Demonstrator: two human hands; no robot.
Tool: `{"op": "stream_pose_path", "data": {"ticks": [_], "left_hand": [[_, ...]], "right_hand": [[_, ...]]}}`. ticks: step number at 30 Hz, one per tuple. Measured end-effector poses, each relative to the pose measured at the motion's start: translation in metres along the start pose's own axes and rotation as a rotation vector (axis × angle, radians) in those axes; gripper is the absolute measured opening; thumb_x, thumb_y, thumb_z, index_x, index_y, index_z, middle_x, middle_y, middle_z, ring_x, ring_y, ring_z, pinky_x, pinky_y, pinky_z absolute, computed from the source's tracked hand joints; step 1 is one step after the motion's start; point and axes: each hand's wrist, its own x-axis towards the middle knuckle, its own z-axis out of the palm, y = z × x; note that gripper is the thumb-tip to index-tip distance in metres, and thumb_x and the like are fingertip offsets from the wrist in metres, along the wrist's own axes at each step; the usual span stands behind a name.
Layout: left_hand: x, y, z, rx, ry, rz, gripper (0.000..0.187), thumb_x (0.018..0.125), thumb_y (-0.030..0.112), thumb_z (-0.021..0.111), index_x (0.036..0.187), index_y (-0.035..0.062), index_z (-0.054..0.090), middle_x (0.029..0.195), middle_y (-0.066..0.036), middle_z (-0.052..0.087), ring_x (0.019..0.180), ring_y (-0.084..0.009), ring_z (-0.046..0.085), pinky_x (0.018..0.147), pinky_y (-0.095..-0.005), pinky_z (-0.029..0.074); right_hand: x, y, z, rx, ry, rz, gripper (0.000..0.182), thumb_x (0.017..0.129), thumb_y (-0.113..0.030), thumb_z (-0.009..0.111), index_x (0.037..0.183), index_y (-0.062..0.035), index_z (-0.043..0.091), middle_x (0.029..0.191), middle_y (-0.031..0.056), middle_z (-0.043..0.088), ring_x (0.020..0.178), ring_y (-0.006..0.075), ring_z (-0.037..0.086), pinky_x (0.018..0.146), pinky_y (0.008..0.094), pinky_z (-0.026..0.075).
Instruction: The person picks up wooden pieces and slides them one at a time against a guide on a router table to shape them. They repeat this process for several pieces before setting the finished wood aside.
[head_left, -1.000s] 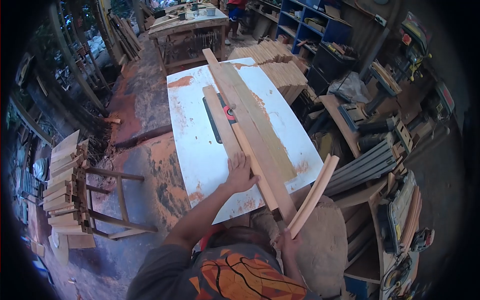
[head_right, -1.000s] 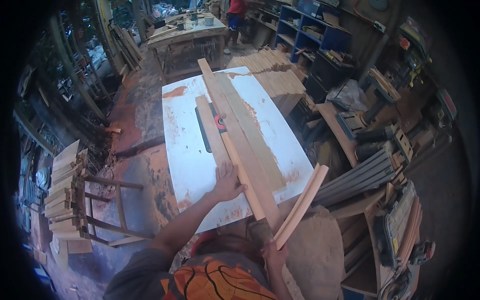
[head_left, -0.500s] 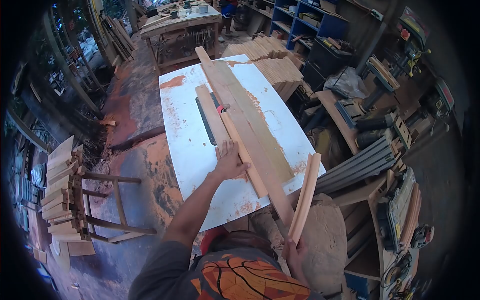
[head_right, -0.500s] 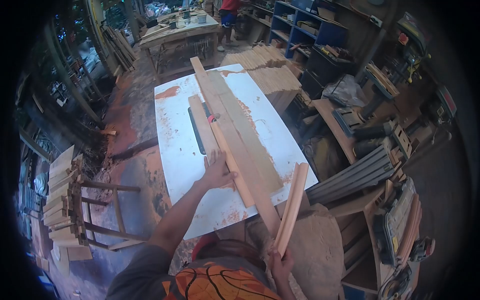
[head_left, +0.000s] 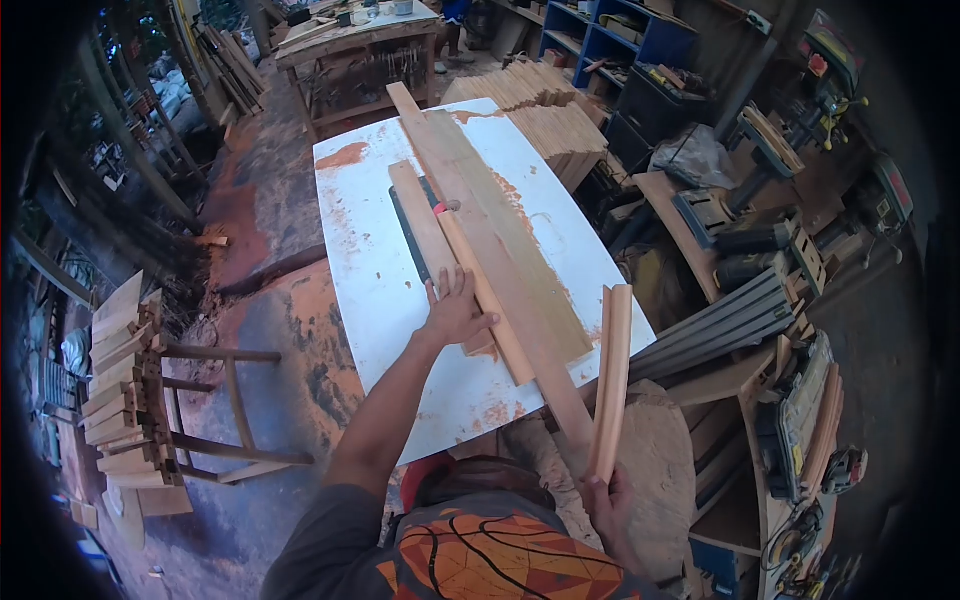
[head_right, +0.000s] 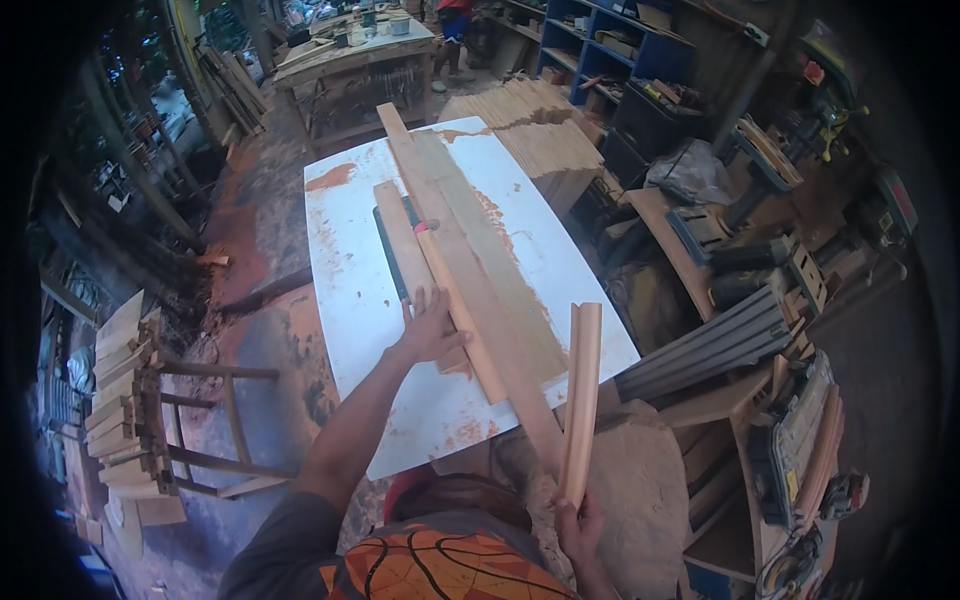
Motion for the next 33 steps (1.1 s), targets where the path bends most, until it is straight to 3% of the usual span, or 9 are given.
{"op": "stream_pose_path", "data": {"ticks": [7,9,12,15,21,24,27,33], "left_hand": [[0.007,-0.005,-0.005,-0.015,-0.012,-0.012,0.118,0.084,0.068,0.063,0.158,-0.0037,0.006,0.166,-0.027,0.004,0.153,-0.0453,-0.007,0.119,-0.0622,-0.006],[0.012,-0.006,-0.006,-0.024,-0.005,-0.004,0.118,0.083,0.068,0.063,0.158,-0.0037,0.006,0.166,-0.027,0.004,0.153,-0.0454,-0.007,0.119,-0.0624,-0.006],[0.015,-0.01,-0.011,-0.008,0.027,-0.011,0.118,0.083,0.068,0.063,0.158,-0.0038,0.006,0.166,-0.027,0.004,0.153,-0.0455,-0.007,0.119,-0.0626,-0.006],[0.017,-0.009,-0.014,-0.014,-0.018,-0.022,0.118,0.084,0.068,0.063,0.158,-0.0037,0.006,0.165,-0.027,0.004,0.152,-0.0456,-0.007,0.119,-0.0627,-0.007],[0.021,-0.014,-0.018,-0.038,0.008,0.003,0.119,0.083,0.068,0.063,0.158,-0.0043,0.007,0.165,-0.028,0.006,0.152,-0.0472,-0.006,0.119,-0.0637,-0.005],[0.028,-0.019,-0.018,0.0,-0.023,-0.017,0.12,0.082,0.068,0.064,0.158,-0.0048,0.007,0.165,-0.028,0.006,0.152,-0.0478,-0.005,0.119,-0.0642,-0.004],[0.025,-0.021,-0.005,0.0,-0.045,-0.036,0.121,0.081,0.068,0.065,0.158,-0.0047,0.007,0.165,-0.028,0.007,0.152,-0.0479,-0.005,0.119,-0.0642,-0.004],[0.034,-0.024,-0.023,-0.012,-0.01,-0.025,0.12,0.082,0.066,0.066,0.158,-0.0051,0.007,0.165,-0.028,0.006,0.152,-0.0476,-0.005,0.119,-0.0638,-0.006]], "right_hand": [[0.009,-0.021,-0.003,-0.141,-0.121,0.015,0.027,0.098,-0.018,0.06,0.116,0.0018,0.059,0.083,0.0056,0.067,0.065,0.008,0.058,0.058,0.0266,0.048],[0.01,-0.025,-0.009,-0.351,-0.171,-0.129,0.034,0.098,-0.016,0.059,0.126,0.0032,0.056,0.091,0.0082,0.07,0.075,0.0124,0.062,0.068,0.03,0.052],[0.003,-0.027,-0.018,-0.374,-0.21,-0.108,0.044,0.097,-0.016,0.058,0.136,0.0035,0.051,0.097,0.0111,0.071,0.082,0.0183,0.066,0.076,0.0329,0.053],[-0.003,-0.035,-0.021,-0.452,-0.228,-0.102,0.047,0.1,-0.02,0.054,0.141,0.0038,0.048,0.101,0.0148,0.071,0.086,0.016,0.065,0.078,0.0308,0.052],[-0.005,-0.021,-0.026,-0.634,-0.235,-0.063,0.048,0.1,-0.022,0.057,0.143,-0.0013,0.048,0.098,0.0131,0.073,0.085,0.016,0.068,0.075,0.0316,0.054],[0.0,-0.016,-0.017,-0.541,-0.198,-0.185,0.049,0.1,-0.023,0.058,0.142,-0.0012,0.048,0.097,0.0141,0.074,0.084,0.0168,0.07,0.074,0.0314,0.054],[-0.001,-0.025,-0.014,-0.52,-0.23,-0.063,0.051,0.097,-0.02,0.061,0.143,-0.0002,0.048,0.098,0.0194,0.073,0.085,0.0227,0.072,0.074,0.0338,0.055],[0.009,-0.019,0.0,-0.424,-0.183,-0.137,0.052,0.096,-0.018,0.062,0.143,-0.0005,0.048,0.094,0.0146,0.073,0.08,0.0207,0.07,0.074,0.0322,0.054]]}}
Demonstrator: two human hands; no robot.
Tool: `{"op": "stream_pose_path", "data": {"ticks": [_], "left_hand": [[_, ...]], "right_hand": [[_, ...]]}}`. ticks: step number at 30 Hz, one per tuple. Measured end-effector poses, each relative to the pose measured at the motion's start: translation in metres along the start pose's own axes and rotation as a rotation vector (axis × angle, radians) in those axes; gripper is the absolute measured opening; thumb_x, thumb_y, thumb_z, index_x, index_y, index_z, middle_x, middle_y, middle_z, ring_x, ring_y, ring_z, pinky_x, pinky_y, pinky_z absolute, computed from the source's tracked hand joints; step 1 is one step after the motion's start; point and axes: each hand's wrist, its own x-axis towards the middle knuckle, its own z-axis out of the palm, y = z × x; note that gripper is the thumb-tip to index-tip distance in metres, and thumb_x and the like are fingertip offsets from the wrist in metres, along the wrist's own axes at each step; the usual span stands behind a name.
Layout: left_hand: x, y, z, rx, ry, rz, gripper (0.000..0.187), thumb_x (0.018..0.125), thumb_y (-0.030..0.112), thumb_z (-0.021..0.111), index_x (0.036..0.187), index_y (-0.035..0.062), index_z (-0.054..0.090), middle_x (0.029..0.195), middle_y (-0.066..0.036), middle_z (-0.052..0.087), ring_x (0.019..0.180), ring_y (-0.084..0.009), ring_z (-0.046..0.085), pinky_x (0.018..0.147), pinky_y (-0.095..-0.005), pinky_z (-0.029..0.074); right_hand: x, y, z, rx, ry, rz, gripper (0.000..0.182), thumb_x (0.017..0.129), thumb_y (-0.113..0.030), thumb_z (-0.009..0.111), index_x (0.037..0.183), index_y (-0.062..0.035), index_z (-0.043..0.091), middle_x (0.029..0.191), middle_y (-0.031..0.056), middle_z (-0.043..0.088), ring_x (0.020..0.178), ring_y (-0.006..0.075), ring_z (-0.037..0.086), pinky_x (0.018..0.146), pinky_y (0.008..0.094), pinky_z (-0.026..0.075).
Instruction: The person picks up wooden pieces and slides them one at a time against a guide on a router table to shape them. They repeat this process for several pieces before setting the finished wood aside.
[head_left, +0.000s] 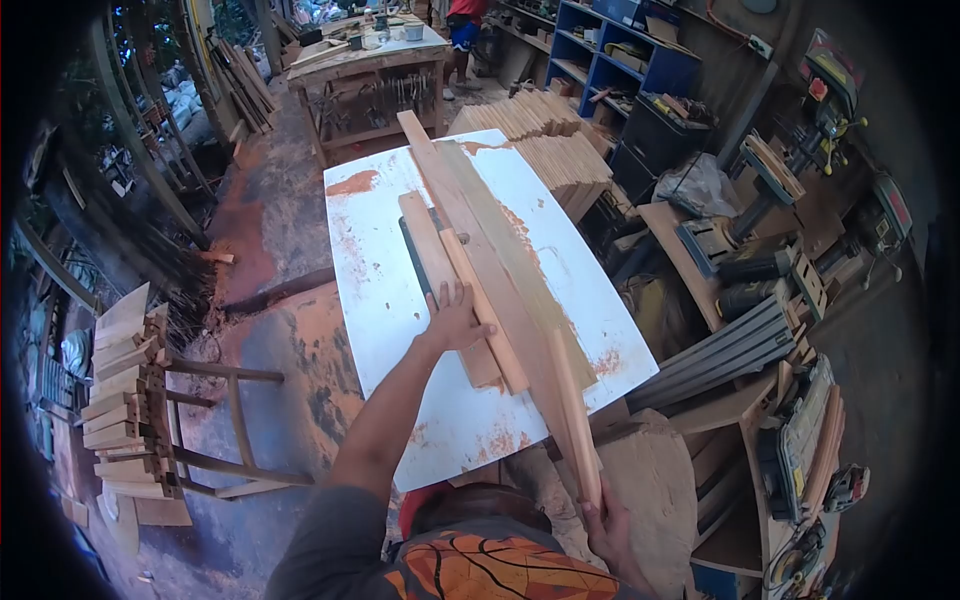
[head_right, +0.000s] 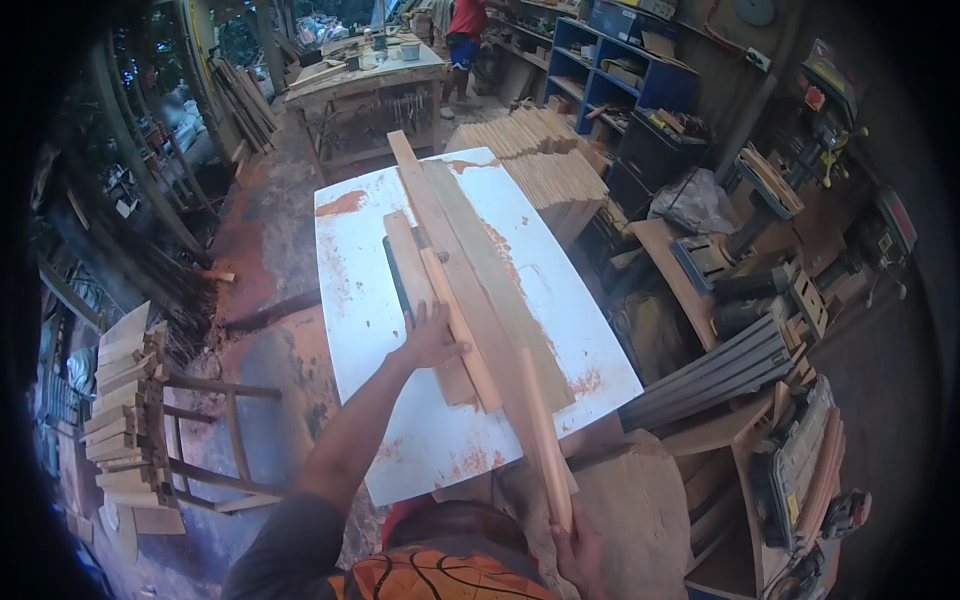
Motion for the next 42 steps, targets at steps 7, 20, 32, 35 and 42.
{"op": "stream_pose_path", "data": {"ticks": [7,20,32,35,42], "left_hand": [[0.007,-0.004,-0.004,-0.007,0.001,0.017,0.12,0.082,0.067,0.065,0.158,-0.0046,0.005,0.165,-0.028,0.004,0.152,-0.0473,-0.007,0.119,-0.0635,-0.006],[0.018,-0.013,-0.006,-0.02,-0.003,0.021,0.123,0.081,0.071,0.064,0.158,-0.0042,0.005,0.165,-0.028,0.003,0.152,-0.0468,-0.006,0.119,-0.0626,-0.006],[0.033,-0.019,-0.01,-0.015,0.015,0.008,0.12,0.081,0.068,0.066,0.159,-0.0028,0.007,0.165,-0.027,0.007,0.153,-0.0463,-0.003,0.119,-0.0644,-0.003],[0.032,-0.022,-0.015,-0.015,0.029,-0.003,0.12,0.081,0.066,0.067,0.159,-0.0024,0.008,0.166,-0.026,0.008,0.153,-0.0464,-0.002,0.119,-0.064,-0.001],[0.038,-0.027,-0.011,-0.027,0.045,0.006,0.118,0.081,0.064,0.069,0.159,-0.0022,0.009,0.166,-0.025,0.009,0.153,-0.0458,-0.001,0.12,-0.0623,-0.002]], "right_hand": [[0.011,-0.005,0.002,-0.011,-0.026,0.0,0.049,0.099,-0.022,0.059,0.142,0.0003,0.047,0.097,0.0114,0.072,0.081,0.0139,0.064,0.073,0.0293,0.051],[0.01,-0.007,-0.002,-0.09,0.051,-0.078,0.054,0.094,-0.017,0.066,0.139,0.0081,0.05,0.107,0.0223,0.071,0.099,0.0213,0.068,0.086,0.0332,0.053],[0.001,-0.014,-0.016,-0.226,0.003,-0.108,0.045,0.091,-0.014,0.071,0.131,0.004,0.061,0.094,0.0203,0.072,0.081,0.0183,0.07,0.073,0.0311,0.054],[-0.004,-0.024,-0.024,-0.261,-0.052,-0.076,0.044,0.091,-0.014,0.07,0.132,0.001,0.062,0.088,0.0186,0.071,0.074,0.021,0.069,0.069,0.0326,0.054],[0.003,-0.052,-0.039,-0.391,-0.061,-0.247,0.041,0.089,-0.01,0.071,0.129,-0.0004,0.065,0.078,0.0167,0.068,0.065,0.0236,0.066,0.062,0.0336,0.052]]}}
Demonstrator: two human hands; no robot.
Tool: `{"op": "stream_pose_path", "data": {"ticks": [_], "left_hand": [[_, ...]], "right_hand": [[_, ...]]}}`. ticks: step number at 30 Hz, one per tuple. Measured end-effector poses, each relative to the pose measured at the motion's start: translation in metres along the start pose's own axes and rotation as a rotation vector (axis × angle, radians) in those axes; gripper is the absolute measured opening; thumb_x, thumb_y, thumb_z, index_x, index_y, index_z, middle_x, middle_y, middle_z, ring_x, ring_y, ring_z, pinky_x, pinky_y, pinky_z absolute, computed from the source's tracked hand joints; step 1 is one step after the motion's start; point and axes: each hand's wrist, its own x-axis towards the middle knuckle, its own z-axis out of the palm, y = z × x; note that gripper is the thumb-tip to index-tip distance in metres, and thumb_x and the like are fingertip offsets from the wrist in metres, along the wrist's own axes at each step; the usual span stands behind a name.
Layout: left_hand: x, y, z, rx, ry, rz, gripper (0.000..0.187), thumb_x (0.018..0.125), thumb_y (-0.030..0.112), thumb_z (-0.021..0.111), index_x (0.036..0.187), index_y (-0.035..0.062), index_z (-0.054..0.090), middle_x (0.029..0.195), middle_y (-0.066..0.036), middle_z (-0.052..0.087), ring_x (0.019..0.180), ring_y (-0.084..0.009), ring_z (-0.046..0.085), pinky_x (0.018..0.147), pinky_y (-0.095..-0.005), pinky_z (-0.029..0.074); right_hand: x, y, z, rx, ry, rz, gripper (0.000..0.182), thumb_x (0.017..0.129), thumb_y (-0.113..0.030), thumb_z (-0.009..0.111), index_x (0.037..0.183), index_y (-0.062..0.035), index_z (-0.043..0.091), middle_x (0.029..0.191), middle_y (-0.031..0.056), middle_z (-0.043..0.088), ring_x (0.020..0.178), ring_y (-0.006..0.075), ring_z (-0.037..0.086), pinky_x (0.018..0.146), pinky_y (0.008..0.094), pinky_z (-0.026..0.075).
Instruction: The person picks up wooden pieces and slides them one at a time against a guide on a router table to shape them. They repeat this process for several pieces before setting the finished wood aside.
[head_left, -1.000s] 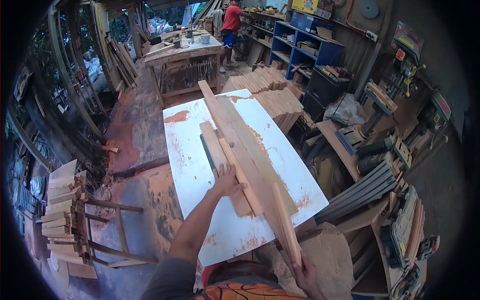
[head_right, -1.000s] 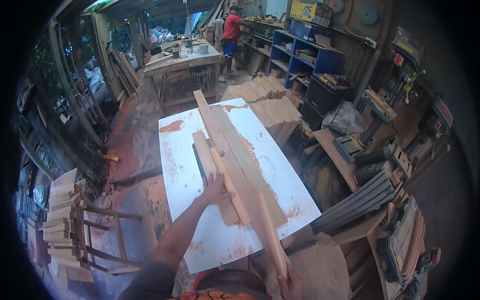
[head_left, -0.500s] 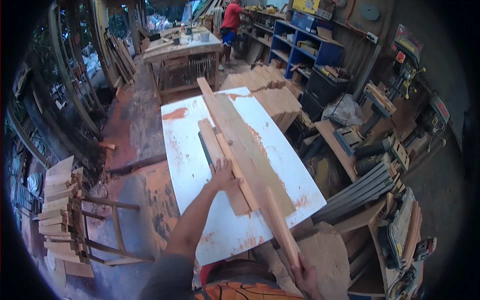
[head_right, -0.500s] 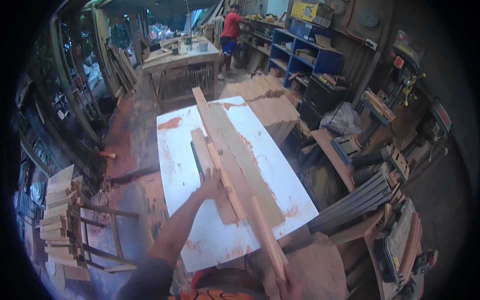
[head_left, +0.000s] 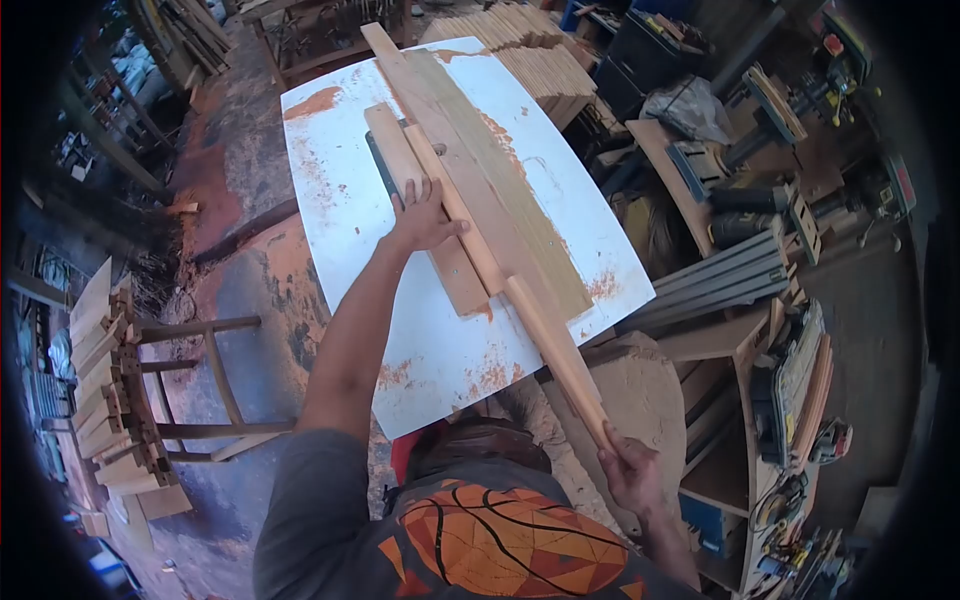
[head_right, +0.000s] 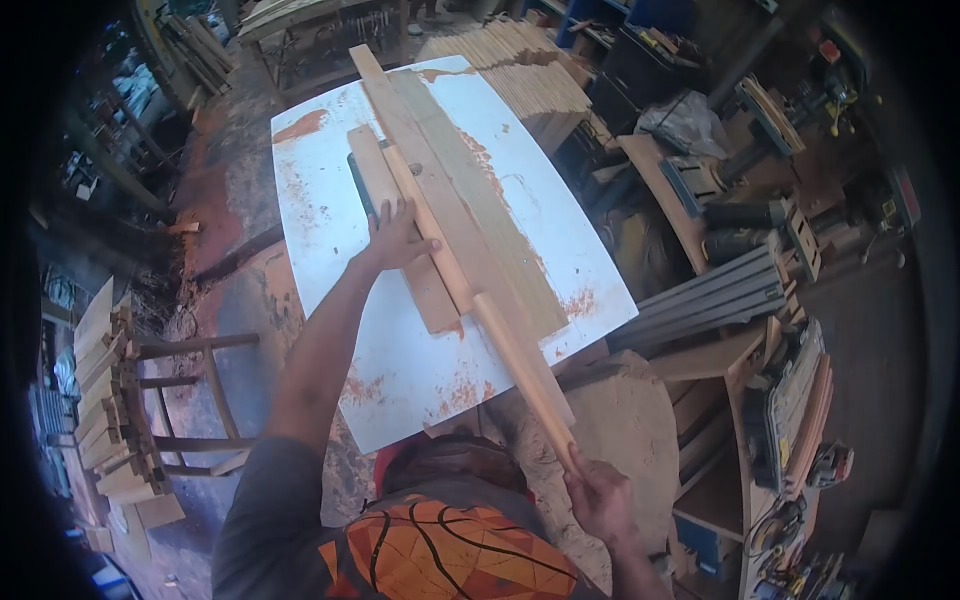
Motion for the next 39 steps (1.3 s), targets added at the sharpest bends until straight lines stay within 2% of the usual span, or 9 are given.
{"op": "stream_pose_path", "data": {"ticks": [4,6,9,13,15,24,26,36,39], "left_hand": [[0.006,-0.003,-0.002,-0.009,0.004,0.004,0.122,0.08,0.069,0.067,0.159,-0.0006,0.007,0.166,-0.025,0.008,0.153,-0.0447,-0.003,0.12,-0.0615,-0.001],[0.009,-0.005,-0.005,-0.008,0.025,0.008,0.122,0.079,0.07,0.067,0.159,-0.0001,0.006,0.166,-0.025,0.009,0.153,-0.0443,-0.001,0.121,-0.0617,0.001],[0.015,-0.008,0.001,-0.015,0.041,0.005,0.123,0.078,0.069,0.069,0.159,-0.0022,0.009,0.166,-0.025,0.008,0.153,-0.0464,0.0,0.12,-0.063,0.0],[0.016,-0.009,-0.004,-0.015,0.03,0.013,0.123,0.078,0.069,0.067,0.158,-0.0034,0.009,0.166,-0.025,0.007,0.153,-0.0462,-0.001,0.119,-0.0645,0.001],[0.013,-0.01,-0.007,0.0,0.036,0.02,0.122,0.079,0.069,0.066,0.158,-0.0036,0.008,0.166,-0.025,0.006,0.153,-0.0457,-0.001,0.119,-0.0648,0.001],[0.019,-0.019,-0.005,-0.094,0.026,0.087,0.12,0.082,0.068,0.064,0.157,-0.0069,0.009,0.165,-0.029,0.006,0.152,-0.0467,-0.004,0.118,-0.0658,0.0],[0.017,-0.017,-0.013,-0.081,-0.012,0.064,0.117,0.086,0.067,0.06,0.157,-0.0066,0.005,0.165,-0.028,0.003,0.153,-0.043,-0.006,0.119,-0.0641,-0.002],[0.023,-0.025,-0.014,-0.135,0.052,0.089,0.114,0.087,0.064,0.06,0.157,-0.0074,0.006,0.165,-0.027,0.004,0.154,-0.0406,-0.006,0.12,-0.0633,-0.003],[0.021,-0.026,-0.011,-0.162,0.069,0.073,0.113,0.087,0.065,0.06,0.157,-0.0071,0.008,0.166,-0.025,0.007,0.155,-0.0385,-0.003,0.119,-0.0638,-0.003]], "right_hand": [[0.01,-0.008,-0.006,0.016,-0.028,0.046,0.043,0.087,-0.007,0.072,0.129,-0.0017,0.066,0.079,0.0175,0.068,0.068,0.0277,0.068,0.064,0.0356,0.053],[0.017,-0.019,-0.012,-0.074,-0.064,0.011,0.044,0.084,-0.007,0.072,0.128,-0.0039,0.067,0.087,0.0194,0.071,0.074,0.035,0.069,0.068,0.0414,0.056],[0.024,-0.026,-0.012,-0.113,-0.054,-0.042,0.045,0.082,-0.004,0.073,0.127,-0.0022,0.067,0.081,0.0186,0.069,0.071,0.0323,0.068,0.067,0.0394,0.054],[0.035,-0.043,-0.014,-0.195,-0.022,-0.087,0.045,0.079,-0.005,0.074,0.124,-0.0022,0.069,0.081,0.0181,0.07,0.072,0.0335,0.069,0.068,0.04,0.055],[0.037,-0.059,-0.014,-0.218,-0.062,0.009,0.046,0.078,-0.007,0.075,0.123,-0.0026,0.069,0.081,0.0176,0.07,0.072,0.0344,0.069,0.068,0.0399,0.055],[0.067,-0.101,-0.024,-0.342,-0.044,-0.048,0.041,0.076,-0.011,0.076,0.116,-0.0052,0.072,0.077,0.0139,0.07,0.068,0.033,0.068,0.062,0.0414,0.054],[0.072,-0.106,-0.026,-0.375,-0.066,-0.024,0.042,0.075,-0.012,0.077,0.116,-0.0058,0.072,0.077,0.0137,0.07,0.068,0.033,0.068,0.062,0.0414,0.054],[0.083,-0.102,-0.03,-0.417,-0.109,0.056,0.043,0.074,-0.013,0.077,0.116,-0.0091,0.073,0.075,0.0129,0.069,0.067,0.0317,0.068,0.063,0.0406,0.054],[0.085,-0.095,-0.025,-0.368,-0.055,-0.016,0.043,0.073,-0.013,0.077,0.116,-0.009,0.073,0.076,0.0132,0.069,0.069,0.0312,0.068,0.065,0.0404,0.055]]}}
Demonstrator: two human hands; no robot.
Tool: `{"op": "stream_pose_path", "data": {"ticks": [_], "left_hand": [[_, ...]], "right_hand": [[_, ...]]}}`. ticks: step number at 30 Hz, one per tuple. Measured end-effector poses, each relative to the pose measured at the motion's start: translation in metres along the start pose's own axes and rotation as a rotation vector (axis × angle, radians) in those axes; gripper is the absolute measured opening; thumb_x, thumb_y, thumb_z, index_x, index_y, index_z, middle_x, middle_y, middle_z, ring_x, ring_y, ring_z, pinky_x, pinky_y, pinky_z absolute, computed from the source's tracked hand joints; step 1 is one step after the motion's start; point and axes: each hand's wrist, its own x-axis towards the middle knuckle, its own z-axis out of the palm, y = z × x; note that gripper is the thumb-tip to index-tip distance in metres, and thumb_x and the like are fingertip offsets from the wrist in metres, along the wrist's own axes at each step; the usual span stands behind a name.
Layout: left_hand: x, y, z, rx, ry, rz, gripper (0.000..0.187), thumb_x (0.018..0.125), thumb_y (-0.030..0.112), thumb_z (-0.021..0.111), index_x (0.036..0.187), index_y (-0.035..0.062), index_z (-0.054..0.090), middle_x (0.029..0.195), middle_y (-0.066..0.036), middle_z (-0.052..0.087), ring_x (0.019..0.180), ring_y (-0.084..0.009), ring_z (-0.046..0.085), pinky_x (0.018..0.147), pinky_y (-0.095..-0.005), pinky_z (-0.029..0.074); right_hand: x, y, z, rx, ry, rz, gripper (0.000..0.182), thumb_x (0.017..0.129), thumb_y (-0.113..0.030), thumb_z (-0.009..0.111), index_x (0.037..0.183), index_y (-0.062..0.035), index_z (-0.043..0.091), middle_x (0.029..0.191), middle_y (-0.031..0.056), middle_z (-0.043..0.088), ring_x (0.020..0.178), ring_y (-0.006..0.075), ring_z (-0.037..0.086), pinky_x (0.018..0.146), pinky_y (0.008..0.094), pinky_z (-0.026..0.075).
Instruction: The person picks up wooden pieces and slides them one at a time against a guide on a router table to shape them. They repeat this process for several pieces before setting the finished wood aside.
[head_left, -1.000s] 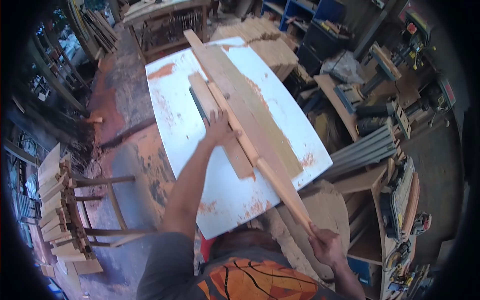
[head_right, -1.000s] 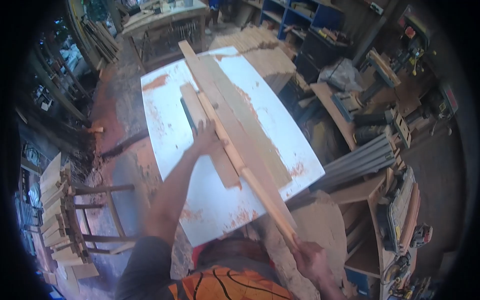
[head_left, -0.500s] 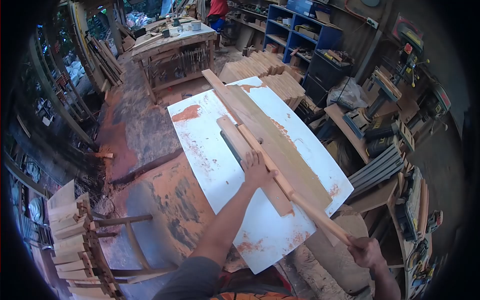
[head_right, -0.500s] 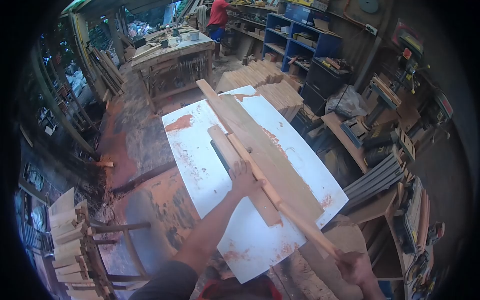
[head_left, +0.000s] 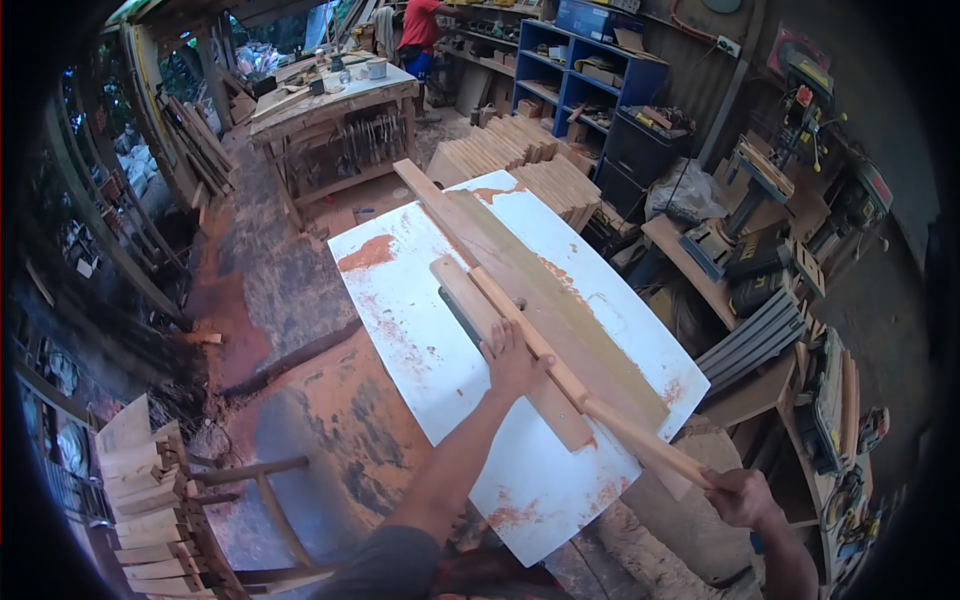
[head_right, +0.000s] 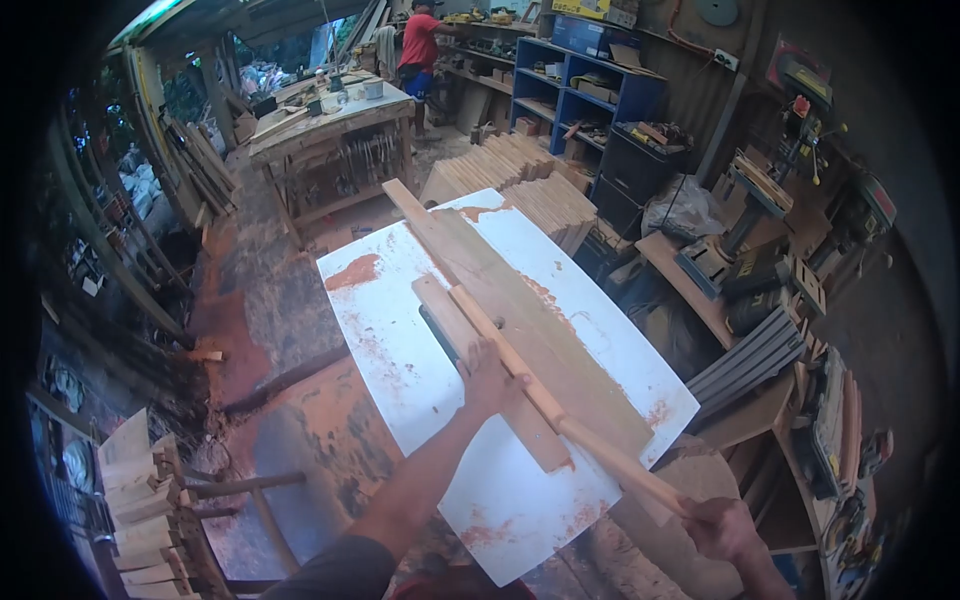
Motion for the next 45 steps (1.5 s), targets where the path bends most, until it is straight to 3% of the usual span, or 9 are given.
{"op": "stream_pose_path", "data": {"ticks": [2,6,9,12,17,30,32,45], "left_hand": [[0.006,-0.004,0.005,-0.031,0.056,0.0,0.115,0.082,0.061,0.068,0.157,-0.0061,0.01,0.164,-0.026,0.013,0.154,-0.0393,0.003,0.119,-0.065,-0.001],[0.009,-0.009,0.013,0.056,0.139,0.035,0.108,0.083,0.057,0.068,0.155,-0.0066,0.019,0.162,-0.026,0.021,0.152,-0.0419,0.015,0.118,-0.0672,0.003],[0.008,-0.008,0.011,0.051,0.111,0.041,0.111,0.083,0.063,0.067,0.156,-0.0063,0.019,0.162,-0.024,0.025,0.154,-0.039,0.01,0.117,-0.0685,0.002],[0.011,-0.006,-0.001,0.119,0.043,0.027,0.118,0.082,0.069,0.065,0.156,-0.0078,0.015,0.163,-0.027,0.018,0.154,-0.0415,0.005,0.117,-0.068,0.0],[0.009,-0.004,-0.011,0.196,-0.05,0.055,0.133,0.075,0.079,0.064,0.156,-0.01,0.007,0.163,-0.033,0.006,0.153,-0.0448,-0.001,0.117,-0.0673,-0.003],[0.047,-0.022,-0.026,0.226,-0.091,0.022,0.135,0.074,0.08,0.064,0.155,-0.0107,0.006,0.163,-0.033,0.006,0.152,-0.0485,-0.002,0.116,-0.0682,-0.004],[0.053,-0.028,-0.026,0.204,-0.044,0.037,0.133,0.073,0.077,0.07,0.156,-0.0075,0.009,0.161,-0.034,0.01,0.15,-0.0516,0.001,0.117,-0.0691,-0.002],[0.077,-0.036,-0.048,0.219,-0.089,-0.028,0.136,0.07,0.077,0.07,0.158,-0.005,0.007,0.165,-0.028,0.007,0.151,-0.0492,-0.005,0.118,-0.0664,-0.003]], "right_hand": [[0.006,-0.003,0.0,-0.028,-0.012,-0.008,0.042,0.074,-0.013,0.077,0.116,-0.0076,0.073,0.075,0.0131,0.068,0.069,0.0315,0.067,0.065,0.0407,0.054],[0.001,0.004,0.01,-0.096,-0.018,-0.077,0.039,0.079,-0.009,0.072,0.117,-0.0015,0.07,0.07,0.0124,0.063,0.064,0.0321,0.062,0.061,0.0431,0.051],[0.006,-0.007,0.007,0.013,-0.013,-0.019,0.042,0.08,-0.003,0.073,0.121,-0.0006,0.069,0.074,0.0157,0.064,0.064,0.0331,0.062,0.058,0.0412,0.049],[0.006,-0.012,0.006,-0.027,-0.037,0.048,0.038,0.081,-0.006,0.074,0.119,-0.0057,0.07,0.072,0.0128,0.064,0.065,0.0318,0.064,0.061,0.0418,0.051],[0.011,-0.008,0.01,-0.019,-0.015,0.033,0.038,0.081,-0.007,0.074,0.119,-0.0061,0.071,0.071,0.0116,0.064,0.064,0.0303,0.064,0.06,0.0409,0.051],[0.049,-0.016,0.011,-0.043,-0.044,0.008,0.038,0.083,-0.007,0.073,0.121,-0.0077,0.07,0.071,0.009,0.064,0.063,0.0275,0.064,0.056,0.0393,0.05],[0.054,-0.02,0.01,-0.047,-0.055,0.013,0.038,0.084,-0.008,0.073,0.122,-0.0077,0.07,0.072,0.0094,0.065,0.063,0.0278,0.064,0.057,0.0395,0.05],[0.088,-0.037,0.006,-0.059,-0.076,0.018,0.04,0.082,-0.008,0.072,0.122,-0.0087,0.069,0.076,0.0113,0.067,0.067,0.031,0.066,0.06,0.0414,0.052]]}}
